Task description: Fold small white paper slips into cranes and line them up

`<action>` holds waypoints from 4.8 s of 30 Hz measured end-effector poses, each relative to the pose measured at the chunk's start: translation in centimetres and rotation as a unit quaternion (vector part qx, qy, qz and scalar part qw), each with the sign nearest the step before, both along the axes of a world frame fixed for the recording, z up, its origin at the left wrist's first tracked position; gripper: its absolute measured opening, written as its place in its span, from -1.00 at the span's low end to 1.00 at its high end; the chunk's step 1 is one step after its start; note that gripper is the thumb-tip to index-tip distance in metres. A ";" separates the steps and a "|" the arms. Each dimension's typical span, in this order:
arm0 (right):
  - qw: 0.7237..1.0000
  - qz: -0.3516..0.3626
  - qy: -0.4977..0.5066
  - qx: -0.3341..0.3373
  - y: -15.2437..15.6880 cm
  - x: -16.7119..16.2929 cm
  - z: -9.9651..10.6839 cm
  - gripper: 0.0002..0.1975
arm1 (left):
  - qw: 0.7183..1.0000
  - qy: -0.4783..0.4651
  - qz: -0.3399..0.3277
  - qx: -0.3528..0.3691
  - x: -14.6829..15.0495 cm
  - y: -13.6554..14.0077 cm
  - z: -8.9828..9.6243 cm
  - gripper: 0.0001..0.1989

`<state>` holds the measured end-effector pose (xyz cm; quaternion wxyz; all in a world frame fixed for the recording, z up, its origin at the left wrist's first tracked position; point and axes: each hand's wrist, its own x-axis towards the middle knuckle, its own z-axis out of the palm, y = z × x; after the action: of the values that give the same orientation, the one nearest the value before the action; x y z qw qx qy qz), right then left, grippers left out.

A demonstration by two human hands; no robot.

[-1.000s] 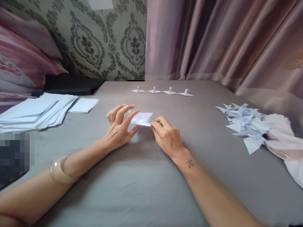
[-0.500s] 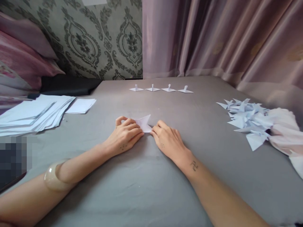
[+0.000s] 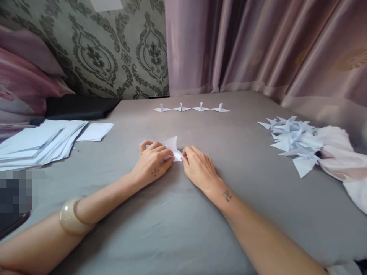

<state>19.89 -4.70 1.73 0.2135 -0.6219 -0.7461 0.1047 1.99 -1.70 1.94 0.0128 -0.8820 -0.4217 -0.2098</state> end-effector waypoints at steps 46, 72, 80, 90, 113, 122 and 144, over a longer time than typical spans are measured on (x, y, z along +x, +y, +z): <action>0.979 0.199 -0.031 -0.031 -1.2 0.5 1.8 -0.60 | 0.994 -0.059 -0.086 -0.044 -2.0 -0.1 -0.9 -0.77; 0.912 -0.052 0.297 -0.277 1.8 3.1 1.7 -0.75 | 0.978 0.075 -0.183 -0.058 -1.1 -0.7 0.9 -0.60; 0.912 -0.061 0.298 -0.276 2.0 3.1 1.6 -0.77 | 0.979 0.088 -0.179 -0.042 -0.9 -0.5 0.3 -0.58; 0.986 0.003 0.157 -0.051 0.9 0.9 0.2 -0.81 | 0.992 0.047 -0.117 0.029 -1.2 -1.5 -0.2 -0.62; 0.873 0.026 0.487 0.000 0.7 0.7 3.4 -0.70 | 0.707 -0.553 0.012 -0.442 -0.6 -1.3 2.3 -0.77; 0.917 0.058 0.381 0.100 -1.1 -1.3 2.8 -0.75 | 0.599 -0.675 0.123 -0.413 -0.7 -0.1 1.3 -0.80; 0.922 -0.015 0.376 0.095 0.2 -0.8 1.2 -0.81 | 0.697 -0.599 0.027 -0.394 -0.5 -1.4 1.3 -0.69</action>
<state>19.10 -4.51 2.89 0.5378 -0.5252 -0.6079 0.2558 1.54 -3.09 3.26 -0.5857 -0.4829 -0.4076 -0.5076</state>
